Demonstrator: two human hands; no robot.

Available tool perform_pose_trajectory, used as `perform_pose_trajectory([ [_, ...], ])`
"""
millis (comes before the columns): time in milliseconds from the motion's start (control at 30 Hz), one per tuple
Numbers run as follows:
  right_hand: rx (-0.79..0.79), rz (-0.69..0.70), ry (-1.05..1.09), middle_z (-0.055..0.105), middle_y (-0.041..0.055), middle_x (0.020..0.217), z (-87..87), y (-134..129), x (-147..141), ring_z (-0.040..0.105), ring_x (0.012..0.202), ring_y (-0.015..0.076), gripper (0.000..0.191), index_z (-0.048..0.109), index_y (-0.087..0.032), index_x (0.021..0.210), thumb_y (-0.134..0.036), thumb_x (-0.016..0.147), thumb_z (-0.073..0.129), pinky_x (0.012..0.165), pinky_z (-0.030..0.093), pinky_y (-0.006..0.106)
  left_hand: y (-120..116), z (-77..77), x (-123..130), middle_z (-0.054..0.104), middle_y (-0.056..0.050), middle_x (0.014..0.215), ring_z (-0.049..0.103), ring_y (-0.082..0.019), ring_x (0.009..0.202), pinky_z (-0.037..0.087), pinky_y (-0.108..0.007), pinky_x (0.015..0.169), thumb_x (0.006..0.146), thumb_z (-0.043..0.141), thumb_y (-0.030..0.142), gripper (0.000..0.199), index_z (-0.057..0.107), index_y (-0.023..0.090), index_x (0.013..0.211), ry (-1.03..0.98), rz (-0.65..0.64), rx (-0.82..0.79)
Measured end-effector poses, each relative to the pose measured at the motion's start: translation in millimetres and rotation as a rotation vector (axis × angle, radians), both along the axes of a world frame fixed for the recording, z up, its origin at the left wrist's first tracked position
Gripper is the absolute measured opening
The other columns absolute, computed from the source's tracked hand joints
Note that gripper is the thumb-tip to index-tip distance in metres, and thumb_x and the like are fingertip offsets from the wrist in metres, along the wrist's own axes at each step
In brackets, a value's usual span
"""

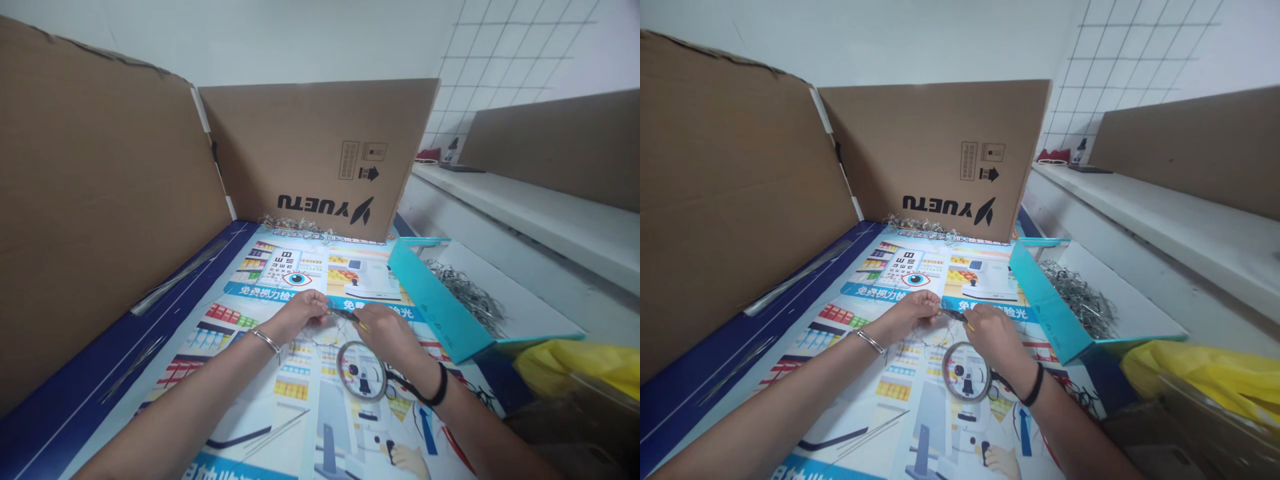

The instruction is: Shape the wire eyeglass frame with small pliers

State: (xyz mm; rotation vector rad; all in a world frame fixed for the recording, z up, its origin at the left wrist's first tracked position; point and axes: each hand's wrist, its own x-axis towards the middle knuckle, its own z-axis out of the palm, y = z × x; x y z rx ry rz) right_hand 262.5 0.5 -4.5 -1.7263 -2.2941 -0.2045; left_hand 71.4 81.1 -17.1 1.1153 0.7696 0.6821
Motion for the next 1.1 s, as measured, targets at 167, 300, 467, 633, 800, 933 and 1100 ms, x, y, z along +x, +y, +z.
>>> perform_pose_trajectory([
  [167, -0.026, -0.003, 0.028, 0.066, 0.0062, 0.088, -0.7, 1.1, 1.3, 0.058, 0.086, 0.0177, 0.018, 0.065, -0.018, 0.090, -0.021, 0.081, 0.050, 0.077, 0.042, 0.026, 0.5, -1.1, -0.1, 0.058, 0.001, 0.061, 0.052, -0.007, 0.048, 0.035, -0.018, 0.048, 0.060, 0.070, 0.022, 0.029, 0.049, 0.014, 0.078, 0.016, -0.003, 0.009],
  [300, -0.009, 0.017, 0.022, 0.065, 0.0072, 0.087, -0.5, 1.6, 2.2, 0.058, 0.088, 0.0181, 0.018, 0.064, -0.017, 0.092, -0.021, 0.082, 0.050, 0.078, 0.042, 0.027, 0.9, -3.4, 0.2, 0.057, 0.001, 0.059, 0.051, -0.006, 0.047, 0.034, -0.017, 0.047, 0.062, 0.069, 0.021, 0.026, 0.049, 0.014, 0.077, 0.034, 0.011, 0.037],
  [467, 0.056, 0.062, -0.016, 0.065, 0.0074, 0.086, -3.6, 2.3, 4.5, 0.058, 0.087, 0.0187, 0.016, 0.064, -0.017, 0.091, -0.021, 0.082, 0.052, 0.079, 0.041, 0.029, 0.5, -4.8, 0.4, 0.057, 0.002, 0.057, 0.051, -0.007, 0.047, 0.036, -0.018, 0.048, 0.063, 0.067, 0.020, 0.024, 0.049, 0.015, 0.077, 0.065, 0.029, 0.049],
  [633, 0.158, 0.082, -0.080, 0.063, 0.0078, 0.085, -2.9, 0.8, 3.9, 0.055, 0.088, 0.0196, 0.013, 0.062, -0.017, 0.090, -0.020, 0.082, 0.053, 0.079, 0.039, 0.031, -2.1, -3.0, 1.9, 0.056, 0.002, 0.054, 0.051, -0.007, 0.047, 0.036, -0.018, 0.049, 0.062, 0.068, 0.021, 0.023, 0.050, 0.015, 0.075, 0.062, 0.059, 0.064],
  [800, 0.168, 0.093, -0.126, 0.062, 0.0071, 0.084, 2.4, -2.0, 0.8, 0.053, 0.085, 0.0199, 0.011, 0.062, -0.016, 0.089, -0.017, 0.080, 0.054, 0.077, 0.036, 0.031, -4.9, -0.4, 4.2, 0.055, 0.003, 0.052, 0.050, -0.007, 0.045, 0.036, -0.018, 0.047, 0.062, 0.068, 0.021, 0.023, 0.050, 0.014, 0.074, 0.052, 0.086, 0.064],
  [933, 0.158, 0.078, -0.152, 0.060, 0.0057, 0.080, 1.8, -1.7, 0.2, 0.052, 0.081, 0.0190, 0.011, 0.061, -0.017, 0.087, -0.015, 0.080, 0.053, 0.075, 0.034, 0.030, -6.1, 0.0, 5.6, 0.057, 0.003, 0.054, 0.051, -0.008, 0.046, 0.038, -0.019, 0.048, 0.060, 0.069, 0.020, 0.026, 0.049, 0.015, 0.075, 0.042, 0.110, 0.049],
  [1100, 0.152, 0.070, -0.158, 0.059, 0.0055, 0.080, 0.6, -0.5, -0.2, 0.051, 0.082, 0.0190, 0.011, 0.061, -0.017, 0.087, -0.015, 0.080, 0.053, 0.073, 0.033, 0.030, -8.4, 1.2, 6.8, 0.055, 0.004, 0.051, 0.050, -0.008, 0.045, 0.036, -0.018, 0.047, 0.060, 0.068, 0.020, 0.025, 0.049, 0.015, 0.075, 0.053, 0.135, 0.060],
])
